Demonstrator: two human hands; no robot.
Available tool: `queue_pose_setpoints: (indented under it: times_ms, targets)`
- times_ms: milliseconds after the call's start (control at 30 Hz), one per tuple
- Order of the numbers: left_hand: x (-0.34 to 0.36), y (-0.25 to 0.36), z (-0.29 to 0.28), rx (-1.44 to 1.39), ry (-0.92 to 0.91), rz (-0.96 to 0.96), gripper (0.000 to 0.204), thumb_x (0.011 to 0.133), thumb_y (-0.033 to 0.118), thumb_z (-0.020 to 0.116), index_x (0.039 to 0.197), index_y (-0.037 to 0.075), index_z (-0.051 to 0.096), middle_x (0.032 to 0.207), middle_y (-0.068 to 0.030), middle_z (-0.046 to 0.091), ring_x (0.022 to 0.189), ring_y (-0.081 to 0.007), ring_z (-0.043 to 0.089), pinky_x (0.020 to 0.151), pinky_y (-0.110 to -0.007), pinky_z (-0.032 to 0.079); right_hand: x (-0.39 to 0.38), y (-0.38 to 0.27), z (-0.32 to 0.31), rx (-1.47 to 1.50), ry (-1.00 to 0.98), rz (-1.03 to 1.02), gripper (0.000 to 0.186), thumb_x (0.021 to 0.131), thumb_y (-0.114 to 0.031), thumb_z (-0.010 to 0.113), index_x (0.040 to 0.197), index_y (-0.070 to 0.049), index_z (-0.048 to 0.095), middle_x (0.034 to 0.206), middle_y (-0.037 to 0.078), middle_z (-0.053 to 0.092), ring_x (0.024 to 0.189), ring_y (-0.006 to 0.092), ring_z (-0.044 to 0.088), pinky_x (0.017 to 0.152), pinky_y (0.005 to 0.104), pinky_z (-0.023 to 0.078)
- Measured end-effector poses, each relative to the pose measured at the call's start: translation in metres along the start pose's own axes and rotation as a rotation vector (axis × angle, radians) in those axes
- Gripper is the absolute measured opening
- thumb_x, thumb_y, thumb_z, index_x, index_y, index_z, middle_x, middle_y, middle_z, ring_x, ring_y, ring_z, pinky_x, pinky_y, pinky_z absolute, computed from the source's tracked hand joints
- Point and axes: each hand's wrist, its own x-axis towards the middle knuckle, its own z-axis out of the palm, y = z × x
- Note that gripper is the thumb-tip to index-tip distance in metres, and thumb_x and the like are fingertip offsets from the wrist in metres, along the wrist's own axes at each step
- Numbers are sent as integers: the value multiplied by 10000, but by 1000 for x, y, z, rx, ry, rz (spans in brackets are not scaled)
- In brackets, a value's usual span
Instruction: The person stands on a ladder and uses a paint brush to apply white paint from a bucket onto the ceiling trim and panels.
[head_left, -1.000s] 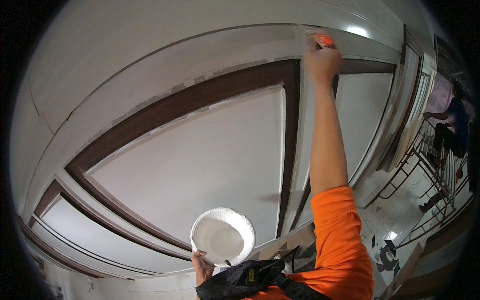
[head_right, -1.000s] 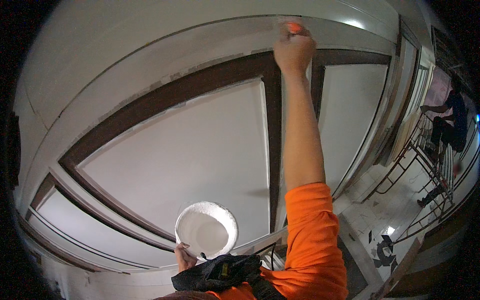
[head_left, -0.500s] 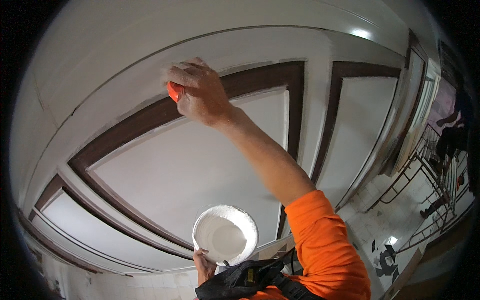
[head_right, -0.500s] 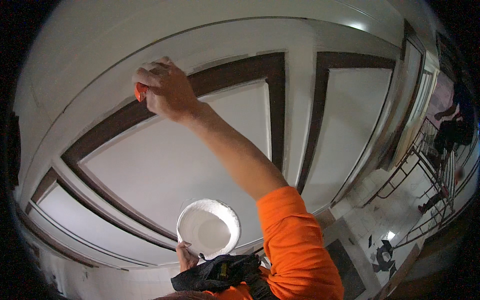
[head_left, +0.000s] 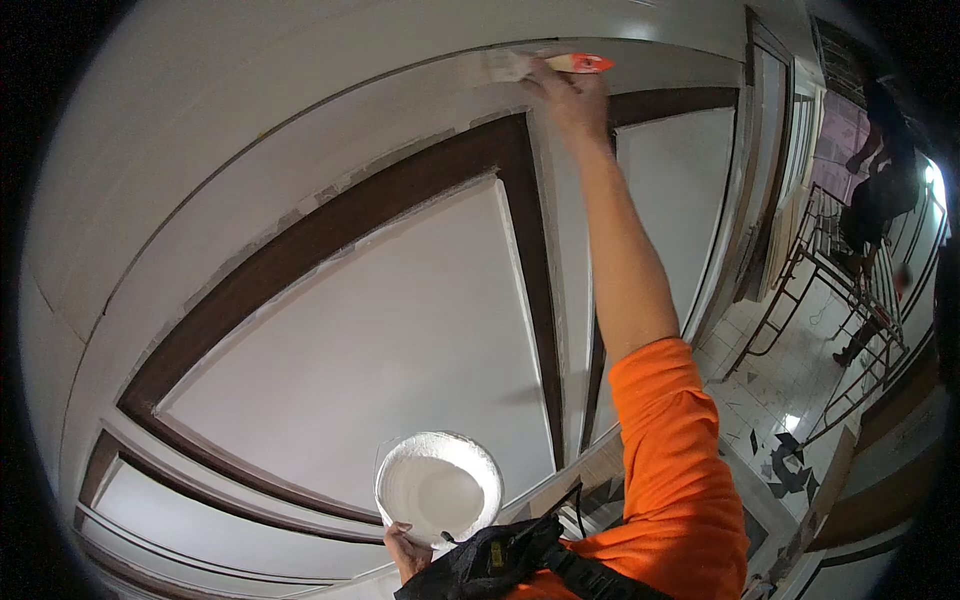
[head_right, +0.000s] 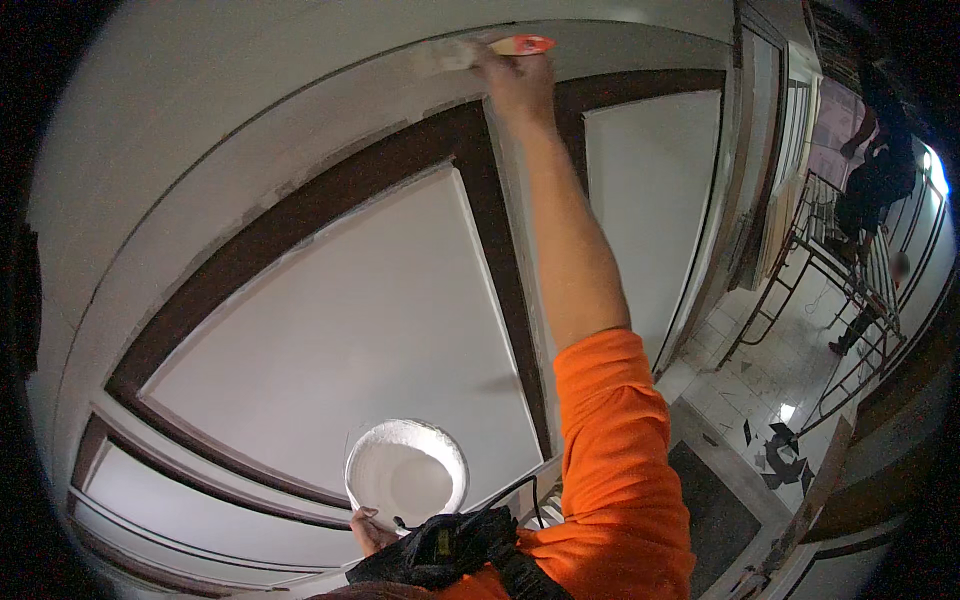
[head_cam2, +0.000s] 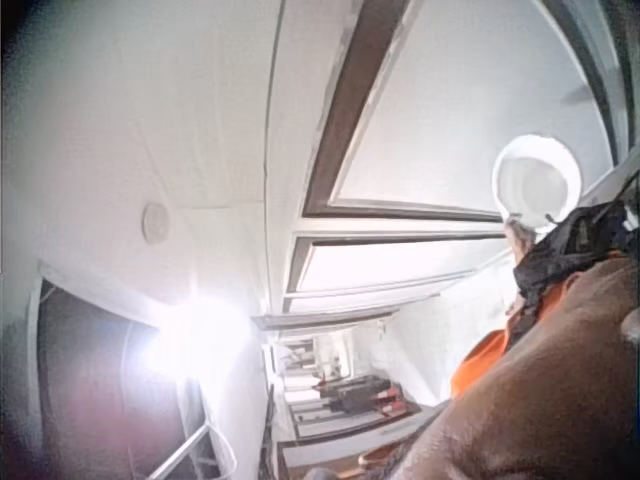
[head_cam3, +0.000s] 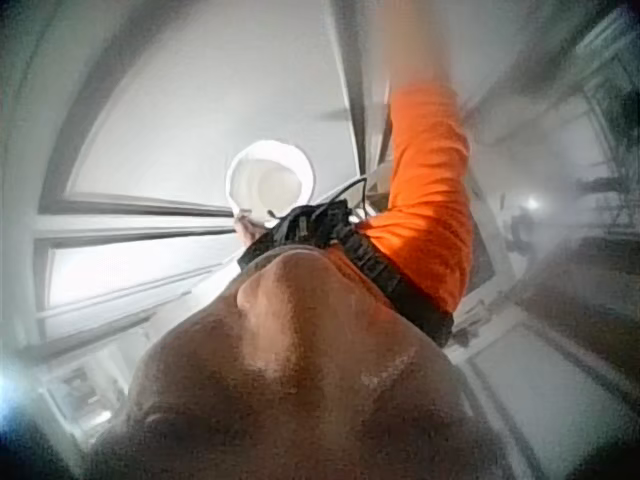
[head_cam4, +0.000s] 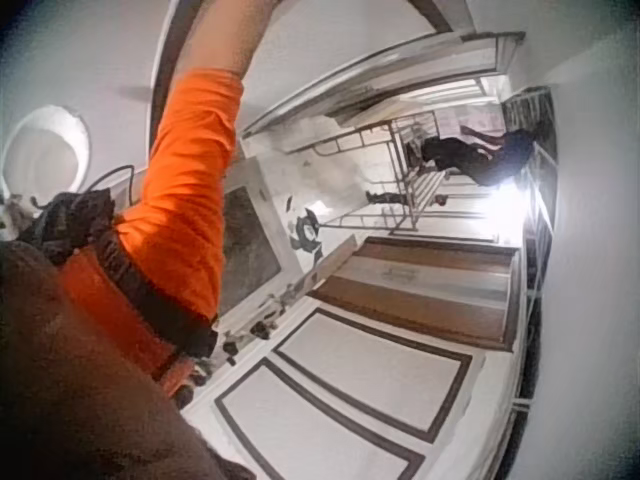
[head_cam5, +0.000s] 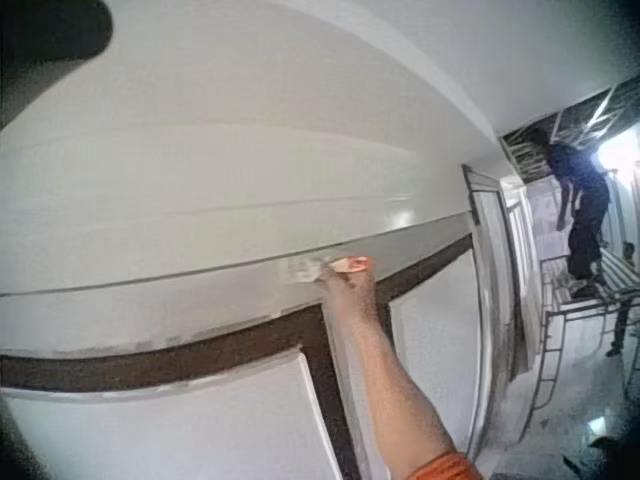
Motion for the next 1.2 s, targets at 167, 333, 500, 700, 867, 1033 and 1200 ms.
queue_pose_setpoints:
  times_ms: [167, 333, 500, 700, 867, 1033, 1200]
  targets:
    - [-5, -1, 6, -11, -105, -34, 663, 671, 170, 567, 1317, 36, 504, 1354, -133, 566, 1237, -346, 517, 1068, -484, 424, 27, 20, -74, -122, 322, -36, 190, 915, -183, 774, 956, -2, 732, 917, 92, 750, 855, 188, 716, 783, 356, 545]
    - [9, -8, -19, -13, -51, 58, 646, 701, 233, 583, 1313, 39, 511, 1389, -123, 550, 1250, -339, 500, 1083, -440, 397, 39, 22, -107, -407, 505, -135, 168, 908, -161, 761, 973, -10, 732, 931, 96, 751, 888, 220, 716, 805, 368, 538]
    - [4, 4, -1, 23, -96, -38, 681, 680, 204, 586, 1335, 40, 498, 1392, -110, 548, 1265, -340, 497, 1097, -440, 386, 36, 22, -92, -712, 420, -178, 180, 848, -69, 733, 1024, -36, 750, 1001, 125, 767, 970, 271, 720, 859, 374, 540]
    - [20, 4, -16, 5, -132, -84, 735, 645, 175, 582, 1358, 29, 479, 1374, -113, 562, 1260, -353, 510, 1093, -476, 401, -13, 22, -29, -554, 56, -469, 204, 864, 41, 645, 1011, -48, 754, 1058, 102, 776, 1039, 264, 720, 909, 361, 543]
    - [25, 4, -18, -3, -160, -59, 743, 645, 164, 574, 1369, 29, 471, 1369, -133, 563, 1260, -363, 510, 1083, -496, 414, -12, -5, -54, -487, 168, -307, 167, 880, 46, 634, 975, -49, 732, 1054, 91, 770, 1041, 233, 709, 910, 341, 534]
    - [2, -1, 7, 62, -205, 168, 715, 662, 148, 566, 1360, 24, 478, 1345, -147, 578, 1225, -368, 536, 1053, -480, 440, 13, 14, -66, -644, 293, -384, 149, 884, 46, 630, 951, -52, 721, 1047, 86, 761, 1022, 234, 706, 914, 325, 522]
    - [17, 11, 0, 18, -77, -99, 692, 684, 154, 560, 1357, 16, 483, 1323, -138, 600, 1210, -363, 552, 1057, -465, 442, 6, 20, -29, -805, 62, -549, 297, 778, 25, 688, 1050, -80, 745, 1085, 116, 748, 1065, 343, 684, 924, 400, 537]
